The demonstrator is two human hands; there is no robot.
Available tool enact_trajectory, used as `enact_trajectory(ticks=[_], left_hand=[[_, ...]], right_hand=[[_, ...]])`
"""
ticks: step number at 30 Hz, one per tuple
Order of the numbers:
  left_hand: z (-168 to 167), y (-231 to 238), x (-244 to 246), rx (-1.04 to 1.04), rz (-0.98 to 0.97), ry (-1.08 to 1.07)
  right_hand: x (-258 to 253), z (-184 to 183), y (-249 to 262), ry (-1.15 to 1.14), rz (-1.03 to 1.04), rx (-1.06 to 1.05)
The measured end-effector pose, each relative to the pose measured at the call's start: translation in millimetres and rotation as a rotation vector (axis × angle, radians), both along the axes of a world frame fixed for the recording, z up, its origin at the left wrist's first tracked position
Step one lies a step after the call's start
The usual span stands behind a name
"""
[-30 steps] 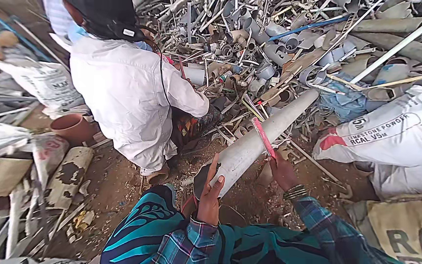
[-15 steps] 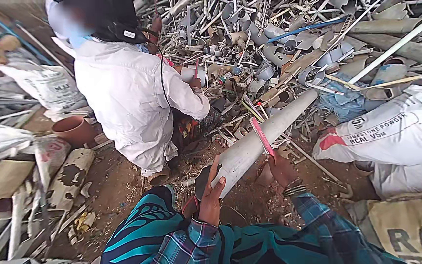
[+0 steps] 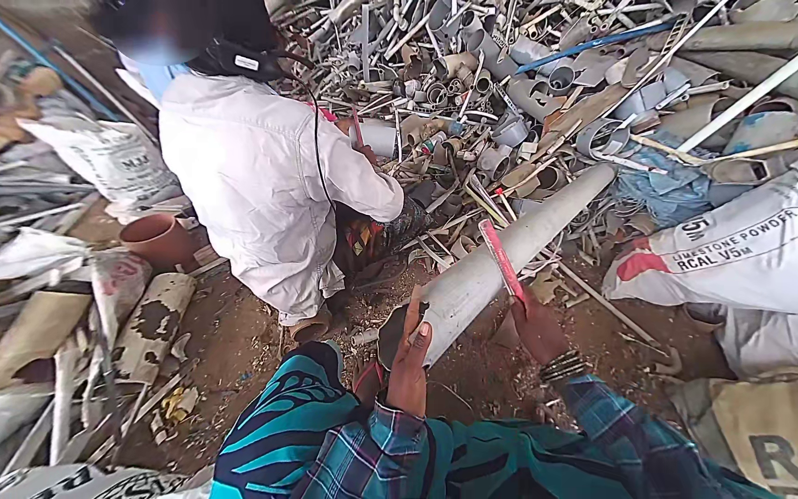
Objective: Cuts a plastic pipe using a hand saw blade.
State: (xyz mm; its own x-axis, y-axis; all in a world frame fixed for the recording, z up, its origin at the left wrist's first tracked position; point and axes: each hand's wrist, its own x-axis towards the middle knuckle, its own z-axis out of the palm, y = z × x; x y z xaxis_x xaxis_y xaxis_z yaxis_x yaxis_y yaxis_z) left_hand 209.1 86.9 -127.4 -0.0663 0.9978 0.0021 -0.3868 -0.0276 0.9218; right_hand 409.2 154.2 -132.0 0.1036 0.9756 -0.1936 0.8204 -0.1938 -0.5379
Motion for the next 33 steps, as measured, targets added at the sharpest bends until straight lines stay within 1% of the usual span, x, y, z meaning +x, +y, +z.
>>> enact_trajectory(ticks=[1, 3, 5, 7, 9, 10, 12, 15, 17, 19, 21, 22, 23, 25, 26, 27, 28, 29, 31, 32, 33], left_hand=[[1, 0, 0, 0.001, -0.003, -0.006], [3, 2, 1, 0.018, 0.001, -0.008], [6, 2, 2, 0.028, 0.005, 0.008], [7, 4, 1, 0.053, 0.014, 0.035], [10, 3, 2, 0.068, 0.022, 0.061], [12, 3, 3, 0.079, 0.02, 0.068], [20, -1, 7, 0.07, 0.01, 0.062], [34, -7, 17, 0.091, -0.032, 0.063], [47, -12, 26, 0.107, -0.05, 0.07], [61, -19, 39, 0.104, -0.041, 0.064], [74, -21, 50, 0.092, -0.018, 0.069], [79, -22, 53, 0.089, -0.011, 0.076], [84, -23, 55, 0.084, -0.012, 0.078], [96, -21, 56, 0.075, 0.002, 0.076], [102, -19, 57, 0.076, 0.027, 0.069], [109, -15, 58, 0.078, 0.054, 0.058], [115, -10, 59, 0.082, 0.076, 0.048], [120, -5, 58, 0.08, 0.095, 0.045], [119, 1, 51, 0.055, 0.127, 0.045], [113, 1, 48, 0.038, 0.154, 0.023], [106, 1, 47, 0.021, 0.197, 0.004]], right_hand=[[8, -4, 8, 0.014, -0.037, -0.01], [10, -9, 9, 0.067, -0.06, 0.015], [-6, 0, -11, 0.088, -0.004, 0.042], [-27, 3, -40, 0.055, 0.126, 0.154], [-38, -5, -62, 0.055, 0.236, 0.329], [-39, -5, -66, 0.039, 0.252, 0.365], [-34, -2, -64, 0.017, 0.209, 0.395], [-19, 27, -54, 0.105, 0.099, 0.139], [-17, 44, -67, 0.125, 0.138, 0.17], [-22, 53, -92, 0.144, 0.203, 0.309], [-24, 60, -103, 0.152, 0.205, 0.392], [-22, 62, -100, 0.154, 0.185, 0.41], [-17, 66, -93, 0.157, 0.149, 0.368], [-4, 79, -71, 0.166, 0.072, 0.201], [-1, 84, -62, 0.151, 0.045, 0.154], [-1, 88, -58, 0.132, 0.038, 0.159], [-5, 93, -59, 0.115, 0.05, 0.199], [-14, 92, -65, 0.106, 0.081, 0.282], [-38, 79, -86, 0.067, 0.158, 0.532], [-47, 66, -91, 0.003, 0.183, 0.71], [-52, 57, -91, -0.052, 0.198, 0.83]])
